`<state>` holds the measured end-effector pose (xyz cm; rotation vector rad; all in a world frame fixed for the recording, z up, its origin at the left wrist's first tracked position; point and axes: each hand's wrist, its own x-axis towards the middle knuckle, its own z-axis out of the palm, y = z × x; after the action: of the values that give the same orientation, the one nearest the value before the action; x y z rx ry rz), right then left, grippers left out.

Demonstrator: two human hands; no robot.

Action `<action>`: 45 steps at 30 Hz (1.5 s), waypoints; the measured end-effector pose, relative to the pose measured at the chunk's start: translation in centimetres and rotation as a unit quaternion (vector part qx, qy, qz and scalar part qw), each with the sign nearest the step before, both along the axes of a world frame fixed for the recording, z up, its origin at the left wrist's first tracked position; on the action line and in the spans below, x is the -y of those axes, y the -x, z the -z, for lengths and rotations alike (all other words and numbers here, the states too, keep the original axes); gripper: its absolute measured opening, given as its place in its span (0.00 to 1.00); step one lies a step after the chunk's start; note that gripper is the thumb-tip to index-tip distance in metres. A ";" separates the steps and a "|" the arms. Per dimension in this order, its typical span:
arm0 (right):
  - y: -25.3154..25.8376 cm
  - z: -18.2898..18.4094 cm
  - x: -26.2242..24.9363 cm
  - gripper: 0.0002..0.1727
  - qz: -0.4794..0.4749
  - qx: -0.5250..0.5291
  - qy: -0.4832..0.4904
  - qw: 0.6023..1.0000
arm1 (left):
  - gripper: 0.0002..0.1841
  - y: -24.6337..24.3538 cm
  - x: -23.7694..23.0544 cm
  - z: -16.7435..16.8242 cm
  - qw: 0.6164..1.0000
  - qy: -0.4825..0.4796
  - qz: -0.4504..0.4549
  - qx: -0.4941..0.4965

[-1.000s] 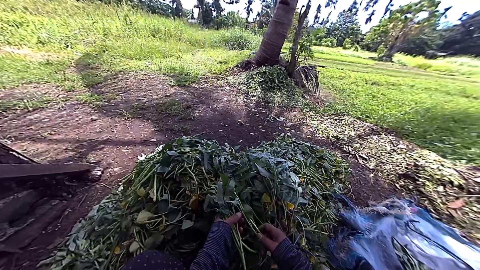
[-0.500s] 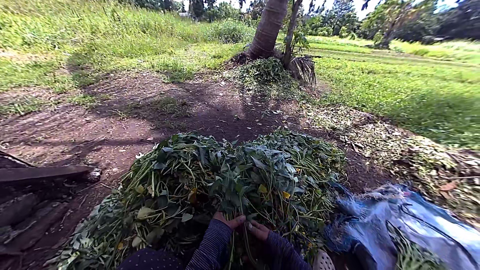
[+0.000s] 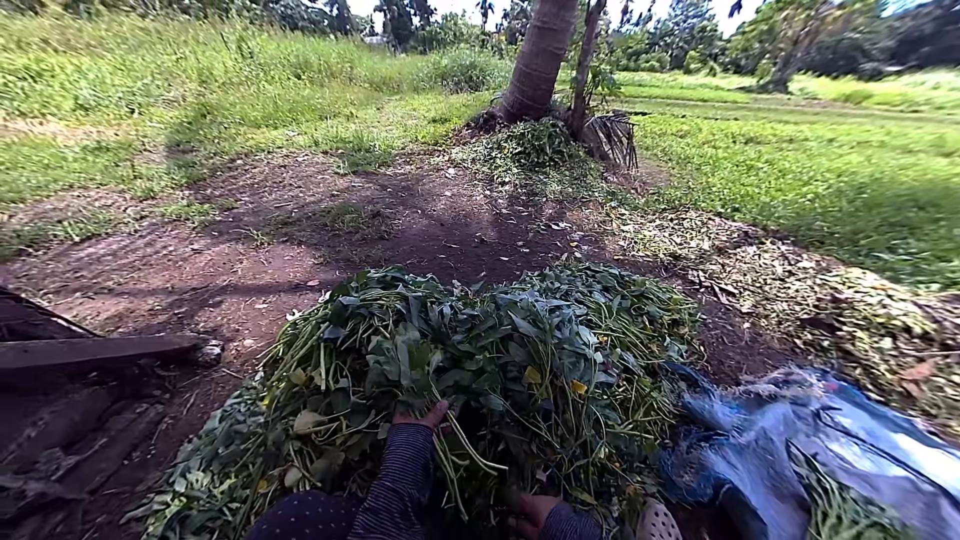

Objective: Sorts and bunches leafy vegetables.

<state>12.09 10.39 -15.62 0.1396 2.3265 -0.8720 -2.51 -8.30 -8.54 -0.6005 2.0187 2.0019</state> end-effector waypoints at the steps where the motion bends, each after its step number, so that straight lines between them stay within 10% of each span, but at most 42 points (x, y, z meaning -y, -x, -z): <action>1: -0.7 2.0 -1.3 0.28 -0.040 0.045 -0.024 0.998 | 0.47 0.1 0.3 -0.4 1.000 -0.005 0.003 0.007; 3: -1.5 4.4 -4.3 0.31 -0.053 0.048 -0.027 0.997 | 0.47 -0.3 0.4 -0.6 1.000 -0.029 0.002 0.010; 9: 1.7 -9.6 -2.0 0.22 0.159 -0.086 0.159 0.971 | 0.44 -1.1 -0.4 -1.9 0.998 -0.059 0.002 0.027; 14: -0.2 -4.3 2.0 0.20 0.107 -0.512 0.042 0.851 | 0.45 -0.7 -0.9 -1.2 0.994 -0.089 -0.065 0.007; 19: 0.6 -6.4 4.6 0.18 -0.082 -0.284 0.029 0.955 | 0.38 -0.7 -1.0 -1.2 0.993 -0.098 -0.063 0.024; 25: -0.6 -3.6 3.1 0.11 -0.072 -0.444 0.134 0.883 | 0.38 -0.1 0.1 -1.6 0.995 -0.053 -0.080 0.019; 33: 0.8 -2.2 -2.5 0.23 0.154 -0.400 0.104 0.897 | 0.38 0.9 0.5 -1.3 0.991 -0.050 -0.122 0.001; 40: 1.4 -3.3 2.7 0.23 -0.054 -0.512 0.062 0.855 | 0.36 0.7 -0.7 -1.4 0.995 0.003 -0.096 0.017; 45: 1.5 -4.4 4.4 0.11 -0.061 -0.374 0.049 0.924 | 0.37 0.6 -0.5 -1.0 0.995 -0.002 -0.103 0.001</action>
<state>10.55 5.97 -11.18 -0.4585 2.9285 -1.1108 -3.13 -7.77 -7.55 -0.8423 2.0239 2.1152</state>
